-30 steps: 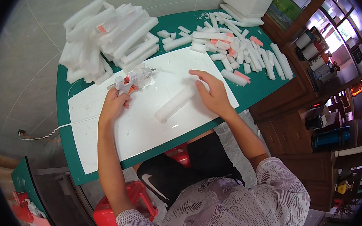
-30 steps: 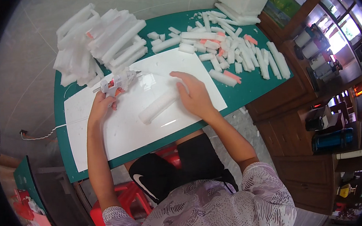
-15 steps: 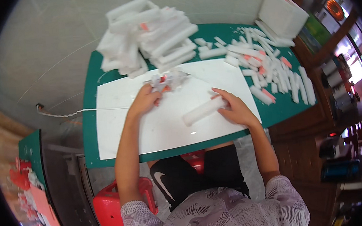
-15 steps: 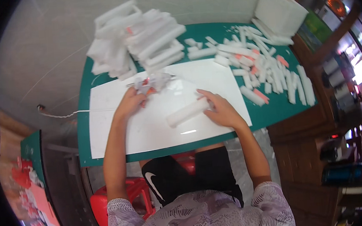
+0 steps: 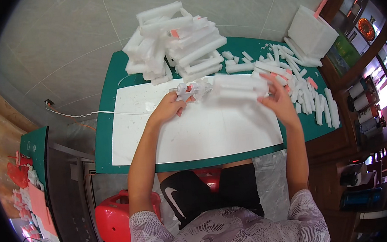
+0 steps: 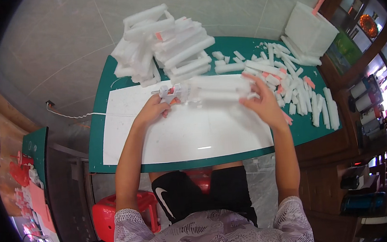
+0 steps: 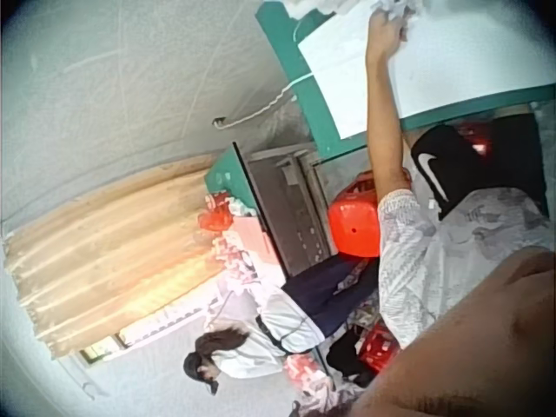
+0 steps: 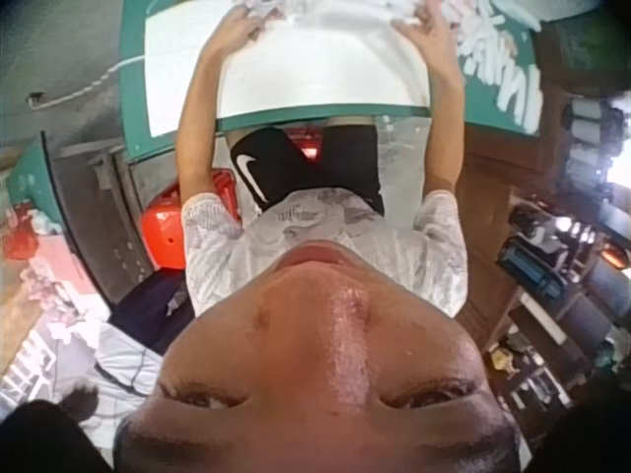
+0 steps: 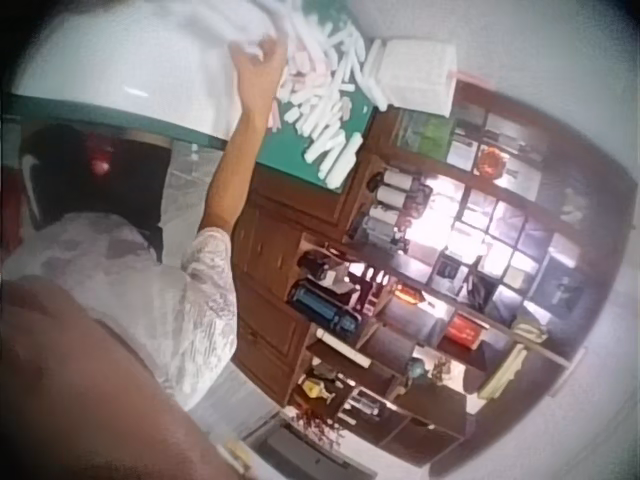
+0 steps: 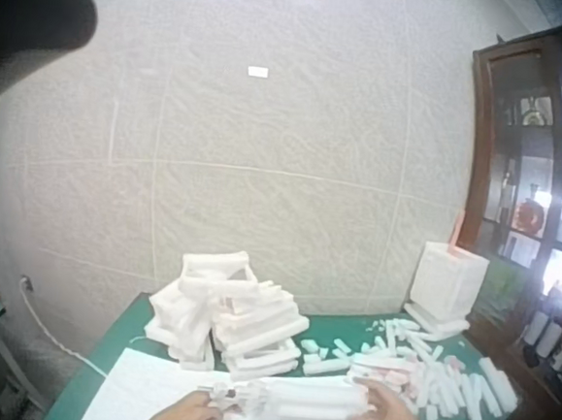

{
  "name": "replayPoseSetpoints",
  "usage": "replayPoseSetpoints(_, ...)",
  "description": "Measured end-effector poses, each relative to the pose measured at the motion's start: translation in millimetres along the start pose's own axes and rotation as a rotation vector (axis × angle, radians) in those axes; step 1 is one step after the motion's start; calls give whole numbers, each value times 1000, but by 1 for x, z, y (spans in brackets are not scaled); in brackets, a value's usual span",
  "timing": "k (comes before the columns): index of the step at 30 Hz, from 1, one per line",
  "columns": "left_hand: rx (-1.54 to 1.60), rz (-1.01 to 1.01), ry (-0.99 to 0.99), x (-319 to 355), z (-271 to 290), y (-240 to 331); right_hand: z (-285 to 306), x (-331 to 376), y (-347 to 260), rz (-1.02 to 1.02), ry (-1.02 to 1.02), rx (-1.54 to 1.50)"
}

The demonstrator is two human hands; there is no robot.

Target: Use a hot glue gun to assemble white polyethylene foam strips onto a base sheet.

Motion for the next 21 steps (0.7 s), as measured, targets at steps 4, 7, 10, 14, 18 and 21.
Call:
replayPoseSetpoints(4, 65, -24, 28, -2, -4, -3, -12, -29, -90, 171, 59, -17)
replayPoseSetpoints(7, 22, -46, 2, -4, -2, -12, -13, -52, -129, 286, 57, -34)
replayPoseSetpoints(10, 38, -41, -23, -5, -1, -13, -12, -68, -146, 302, 28, -105)
replayPoseSetpoints(14, 45, -33, 3, -7, -3, -9, -7, -88, -148, 285, -10, -298)
replayPoseSetpoints(18, 13, -35, -49, 0, 5, -12, -30, -102, -165, 259, -33, -300)
replayPoseSetpoints(21, 21, -70, -27, 0, -6, 7, -23, -127, -184, 295, -70, -246)
Point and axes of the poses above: each hand's wrist, its own x-axis away from the middle knuckle, its own z-axis out of the back of the hand, y = z × x, the point moved 3 cm from there along -x, towards the middle knuckle, and after that the axes turned 11 degrees about -z, right-handed, at the moved point
